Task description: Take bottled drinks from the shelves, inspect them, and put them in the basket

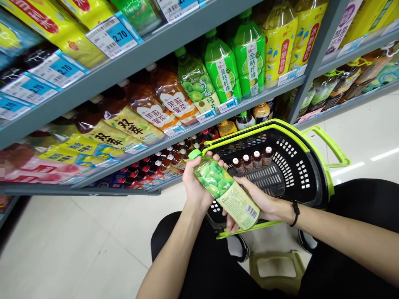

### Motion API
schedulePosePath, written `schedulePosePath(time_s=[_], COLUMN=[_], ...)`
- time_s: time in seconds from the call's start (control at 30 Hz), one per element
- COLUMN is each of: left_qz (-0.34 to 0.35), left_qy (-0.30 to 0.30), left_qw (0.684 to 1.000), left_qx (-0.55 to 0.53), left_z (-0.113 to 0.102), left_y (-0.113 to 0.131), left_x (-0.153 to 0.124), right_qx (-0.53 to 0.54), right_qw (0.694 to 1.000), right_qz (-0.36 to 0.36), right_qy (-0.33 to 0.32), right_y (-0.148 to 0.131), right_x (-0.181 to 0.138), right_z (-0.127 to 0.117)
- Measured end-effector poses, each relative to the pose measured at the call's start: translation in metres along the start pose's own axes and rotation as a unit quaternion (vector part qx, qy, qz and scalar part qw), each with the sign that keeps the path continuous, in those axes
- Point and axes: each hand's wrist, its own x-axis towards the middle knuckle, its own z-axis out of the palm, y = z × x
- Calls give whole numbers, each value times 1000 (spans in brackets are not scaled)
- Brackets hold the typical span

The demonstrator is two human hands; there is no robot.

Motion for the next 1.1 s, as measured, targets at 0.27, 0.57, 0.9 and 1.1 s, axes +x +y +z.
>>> schedulePosePath(time_s=[0.27,0.57,0.9,1.1], left_qz=[41,41,19,57], left_qy=[14,-6,-2,-7], left_qw=[998,998,999,997], left_qx=[45,55,30,44], left_z=[0,0,0,1], left_y=[-1,-2,-3,-4], left_x=[1,2,2,1], right_qx=[-61,-72,-76,-152], right_qw=[998,996,996,981], right_qz=[-9,-31,-38,-78], right_qy=[-8,31,28,94], right_y=[-7,-5,-5,-3], right_x=[-11,-8,-7,-8], right_z=[3,7,9,9])
